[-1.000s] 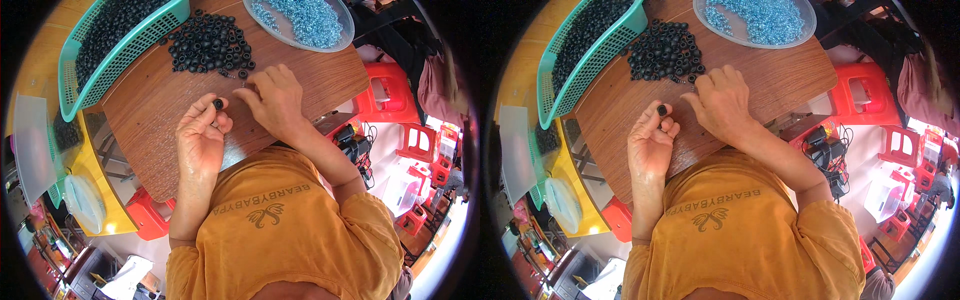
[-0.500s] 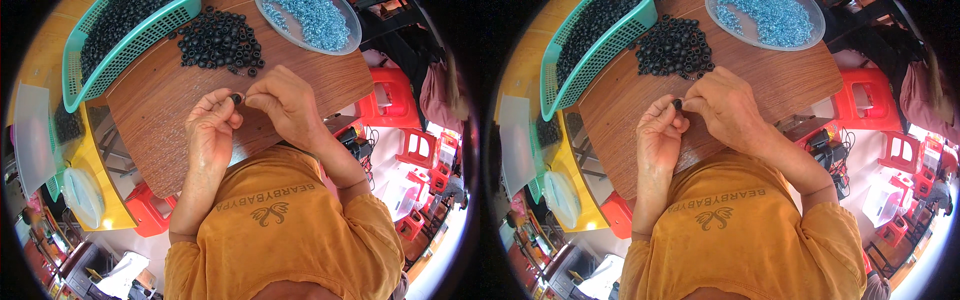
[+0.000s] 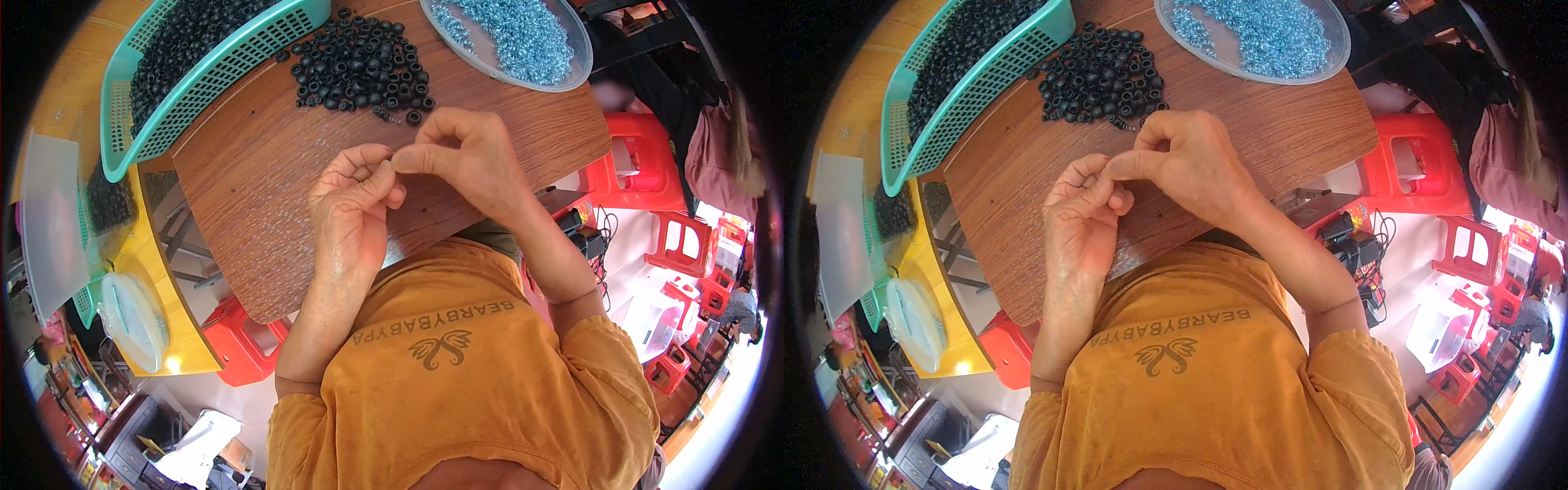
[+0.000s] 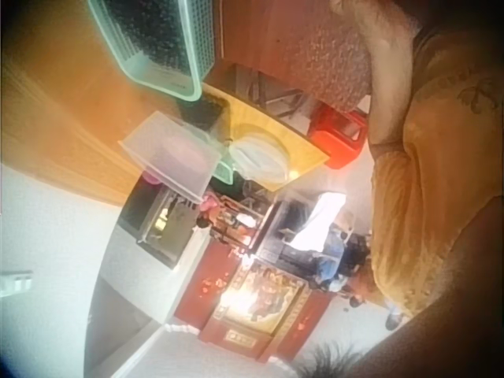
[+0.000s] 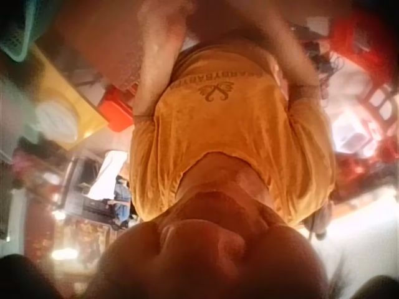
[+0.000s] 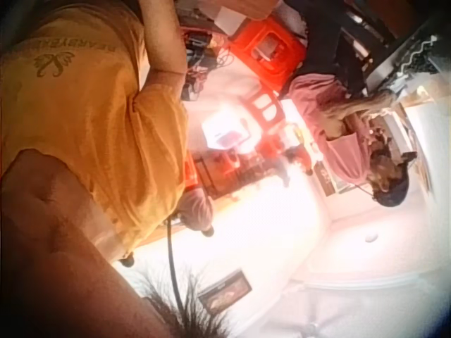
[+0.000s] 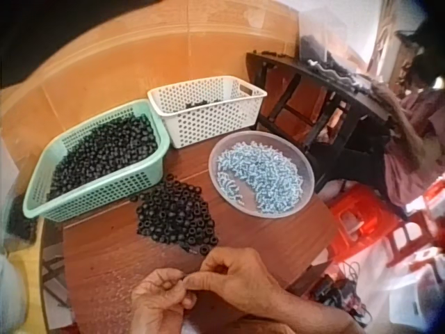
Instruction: The person inserts small silver metallic pins into black plastic cylindrical components. They pick up a black component, insert a pin from a nearby tray, and place the assembled unit into a green basket. The process is repeated continuously throughout the clip.
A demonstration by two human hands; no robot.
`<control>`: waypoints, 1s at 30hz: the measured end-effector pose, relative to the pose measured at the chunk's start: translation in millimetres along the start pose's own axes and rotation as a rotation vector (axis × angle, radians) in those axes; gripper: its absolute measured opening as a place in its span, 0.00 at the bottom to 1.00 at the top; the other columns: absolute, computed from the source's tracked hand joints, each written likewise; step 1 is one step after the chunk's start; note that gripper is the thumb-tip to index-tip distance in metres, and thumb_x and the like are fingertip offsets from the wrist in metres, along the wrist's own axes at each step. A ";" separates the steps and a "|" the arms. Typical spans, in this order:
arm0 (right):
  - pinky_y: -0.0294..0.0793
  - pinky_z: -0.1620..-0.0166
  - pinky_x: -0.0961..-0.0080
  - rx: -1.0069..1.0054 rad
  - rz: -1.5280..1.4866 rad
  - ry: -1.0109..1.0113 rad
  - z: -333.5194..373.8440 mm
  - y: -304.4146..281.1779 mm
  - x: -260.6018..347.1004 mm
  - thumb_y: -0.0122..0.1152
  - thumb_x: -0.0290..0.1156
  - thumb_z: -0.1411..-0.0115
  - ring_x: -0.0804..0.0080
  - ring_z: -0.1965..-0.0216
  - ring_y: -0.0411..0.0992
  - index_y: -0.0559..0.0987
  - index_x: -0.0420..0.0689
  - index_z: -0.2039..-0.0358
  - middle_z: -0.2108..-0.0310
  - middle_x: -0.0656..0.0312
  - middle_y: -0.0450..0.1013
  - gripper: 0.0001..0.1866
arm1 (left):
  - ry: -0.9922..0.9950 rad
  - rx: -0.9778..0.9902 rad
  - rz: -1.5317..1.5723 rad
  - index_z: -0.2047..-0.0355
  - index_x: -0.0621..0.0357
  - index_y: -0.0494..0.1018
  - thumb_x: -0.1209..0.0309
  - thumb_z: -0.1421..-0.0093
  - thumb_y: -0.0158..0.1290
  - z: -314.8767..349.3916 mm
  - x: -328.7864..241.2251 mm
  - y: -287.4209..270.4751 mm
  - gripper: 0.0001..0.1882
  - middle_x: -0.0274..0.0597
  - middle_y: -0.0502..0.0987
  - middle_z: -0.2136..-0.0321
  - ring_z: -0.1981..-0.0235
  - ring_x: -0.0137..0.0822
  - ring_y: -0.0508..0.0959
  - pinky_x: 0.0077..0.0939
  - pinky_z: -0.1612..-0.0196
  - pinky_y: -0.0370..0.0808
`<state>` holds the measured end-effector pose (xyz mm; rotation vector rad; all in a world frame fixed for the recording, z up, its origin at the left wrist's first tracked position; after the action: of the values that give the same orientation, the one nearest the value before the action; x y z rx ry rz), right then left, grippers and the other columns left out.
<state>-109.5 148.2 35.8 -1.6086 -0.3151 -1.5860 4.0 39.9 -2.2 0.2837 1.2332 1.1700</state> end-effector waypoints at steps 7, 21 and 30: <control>0.67 0.71 0.75 -0.283 -0.131 -0.314 8.5 13.3 -1.3 0.61 0.28 0.49 0.68 0.74 0.69 0.78 0.40 0.78 0.78 0.59 0.73 0.06 | -0.059 -0.043 0.152 0.61 0.63 0.71 0.77 0.42 0.51 -5.5 -8.1 3.7 0.08 0.43 0.76 0.65 0.62 0.38 0.75 0.33 0.54 0.68; 0.66 0.74 0.71 -0.486 0.421 -0.850 9.9 48.9 -4.6 0.63 0.19 0.60 0.62 0.75 0.66 0.77 0.41 0.71 0.73 0.59 0.71 0.12 | 0.015 0.071 0.332 0.63 0.62 0.71 0.79 0.43 0.50 -6.5 -2.9 10.2 0.07 0.49 0.76 0.63 0.52 0.46 0.73 0.37 0.44 0.66; 0.68 0.71 0.70 -0.410 0.105 -0.658 22.4 18.7 11.1 0.65 0.20 0.58 0.61 0.73 0.69 0.76 0.41 0.73 0.75 0.60 0.72 0.10 | 0.105 0.080 0.175 0.61 0.62 0.71 0.79 0.44 0.54 -3.7 -6.6 8.5 0.10 0.49 0.77 0.65 0.57 0.42 0.76 0.31 0.51 0.70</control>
<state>-79.0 148.1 42.2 -2.4102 -0.2467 -1.0409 -2.8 36.8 6.3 0.4009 1.3703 1.3007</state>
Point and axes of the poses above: each hand's wrist, its own z-axis away from the middle knuckle, its own y-axis out of the palm, x = y × z, the point moved 2 cm from there along -z, towards the middle knuckle
